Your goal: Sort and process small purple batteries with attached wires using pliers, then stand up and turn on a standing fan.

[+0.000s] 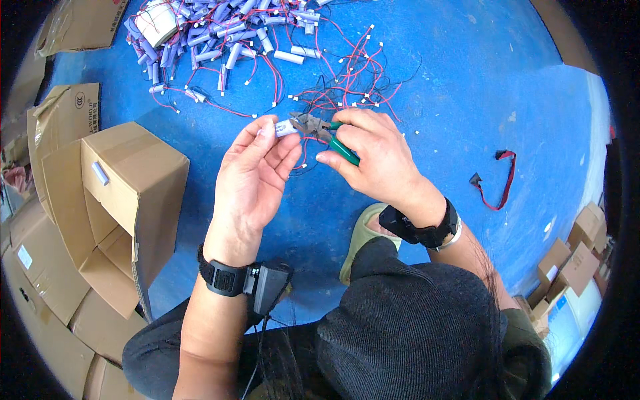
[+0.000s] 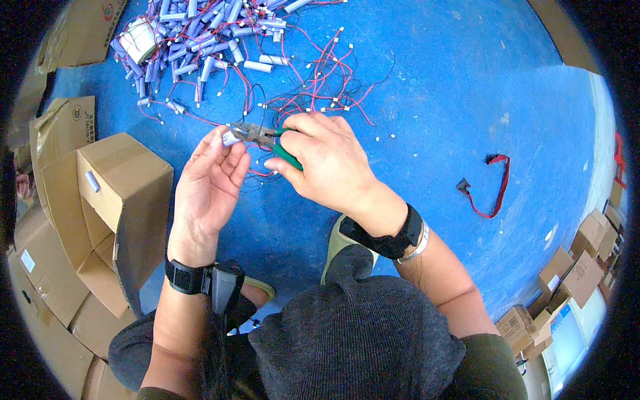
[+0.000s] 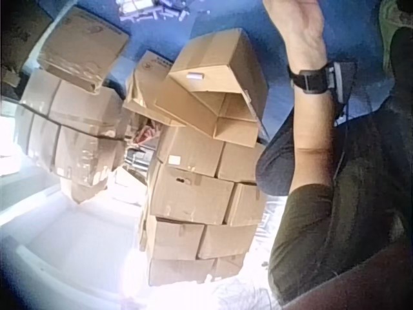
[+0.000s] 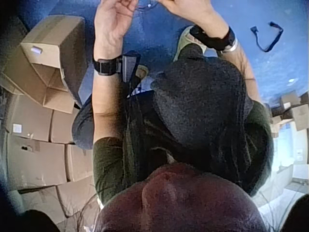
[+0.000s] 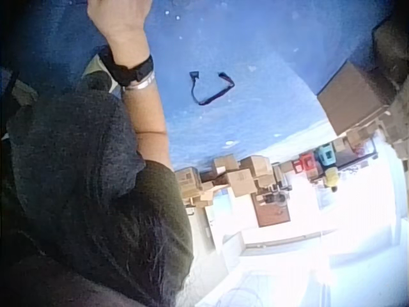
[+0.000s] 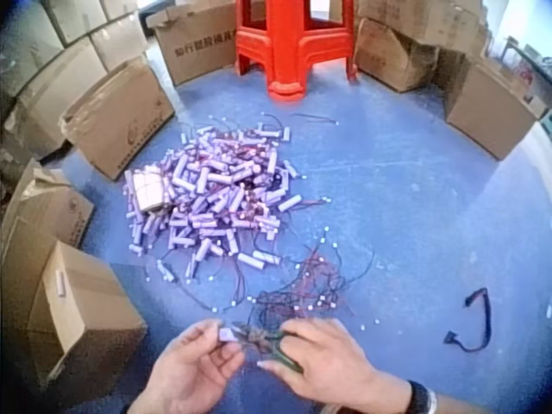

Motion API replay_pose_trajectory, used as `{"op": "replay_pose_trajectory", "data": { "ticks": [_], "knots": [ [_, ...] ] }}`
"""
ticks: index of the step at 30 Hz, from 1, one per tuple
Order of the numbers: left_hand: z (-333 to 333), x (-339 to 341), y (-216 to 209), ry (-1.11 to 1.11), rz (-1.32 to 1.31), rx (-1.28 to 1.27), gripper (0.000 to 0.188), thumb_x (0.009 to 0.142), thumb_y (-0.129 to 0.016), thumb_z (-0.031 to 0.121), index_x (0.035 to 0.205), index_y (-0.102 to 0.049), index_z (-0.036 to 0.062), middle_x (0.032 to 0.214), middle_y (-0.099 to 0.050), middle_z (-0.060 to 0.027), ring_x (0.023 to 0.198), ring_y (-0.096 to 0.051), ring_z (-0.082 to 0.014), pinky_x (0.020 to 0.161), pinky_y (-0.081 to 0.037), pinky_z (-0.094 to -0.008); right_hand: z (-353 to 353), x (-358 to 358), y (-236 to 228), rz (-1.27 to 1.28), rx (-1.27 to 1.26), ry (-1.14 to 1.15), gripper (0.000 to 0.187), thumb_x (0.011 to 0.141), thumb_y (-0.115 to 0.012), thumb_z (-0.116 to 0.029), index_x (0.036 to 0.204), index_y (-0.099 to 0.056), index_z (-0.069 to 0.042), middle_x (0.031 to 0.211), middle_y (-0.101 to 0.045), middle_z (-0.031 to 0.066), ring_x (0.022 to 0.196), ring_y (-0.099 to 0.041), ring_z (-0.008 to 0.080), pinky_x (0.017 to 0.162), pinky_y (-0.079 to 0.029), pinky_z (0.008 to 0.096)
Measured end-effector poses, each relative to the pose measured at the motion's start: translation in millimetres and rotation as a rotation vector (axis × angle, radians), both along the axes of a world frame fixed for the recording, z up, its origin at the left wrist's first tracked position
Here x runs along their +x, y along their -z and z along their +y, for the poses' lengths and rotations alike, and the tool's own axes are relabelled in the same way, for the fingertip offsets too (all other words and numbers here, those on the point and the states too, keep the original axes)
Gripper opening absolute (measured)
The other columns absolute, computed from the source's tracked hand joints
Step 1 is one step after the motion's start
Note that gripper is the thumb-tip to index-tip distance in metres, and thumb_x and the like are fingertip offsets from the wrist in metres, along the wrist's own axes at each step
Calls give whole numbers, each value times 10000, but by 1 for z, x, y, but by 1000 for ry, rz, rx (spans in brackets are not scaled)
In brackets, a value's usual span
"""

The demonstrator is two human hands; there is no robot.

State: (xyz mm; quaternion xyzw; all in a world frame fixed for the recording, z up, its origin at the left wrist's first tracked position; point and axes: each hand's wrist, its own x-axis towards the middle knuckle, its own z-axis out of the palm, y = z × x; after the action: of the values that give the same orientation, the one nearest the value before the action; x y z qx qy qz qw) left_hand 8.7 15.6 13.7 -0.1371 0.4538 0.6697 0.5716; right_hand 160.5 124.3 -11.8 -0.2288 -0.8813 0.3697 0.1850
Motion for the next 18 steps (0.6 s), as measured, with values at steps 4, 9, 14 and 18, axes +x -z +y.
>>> {"op": "replay_pose_trajectory", "data": {
  "ticks": [4,9,14,18],
  "knots": [
    [-1,5,-4,28,94,39,153,872,-568,131,984,-561,27,909,-635,-97,793,-641,-174,737,-534,-299,0,1,-1,-28,122,49,217,685,-689,-259,705,-555,-89,782,-538,29,720,-547,219,659,-399,369],
    [9,21,-10,219,1008,-333,192,840,-622,136,900,-559,-34,745,-621,-101,595,-610,-130,534,-481,-225,-6,-5,10,-132,376,95,189,691,-665,-268,680,-544,-123,747,-529,18,683,-536,190,611,-384,360],
    [18,4,-11,129,755,-614,277,828,-644,227,804,-557,-35,642,-579,-76,477,-531,-109,449,-429,-226,0,-15,0,-212,539,192,177,698,-658,-274,696,-545,-139,730,-521,16,661,-524,200,593,-373,359],
    [-11,-20,-15,185,899,-561,241,828,-638,207,837,-563,-22,620,-585,-68,454,-542,-117,428,-426,-238,27,-9,-10,-113,579,221,220,661,-711,-223,706,-545,-86,833,-566,55,751,-548,224,655,-398,346]
  ]
}}
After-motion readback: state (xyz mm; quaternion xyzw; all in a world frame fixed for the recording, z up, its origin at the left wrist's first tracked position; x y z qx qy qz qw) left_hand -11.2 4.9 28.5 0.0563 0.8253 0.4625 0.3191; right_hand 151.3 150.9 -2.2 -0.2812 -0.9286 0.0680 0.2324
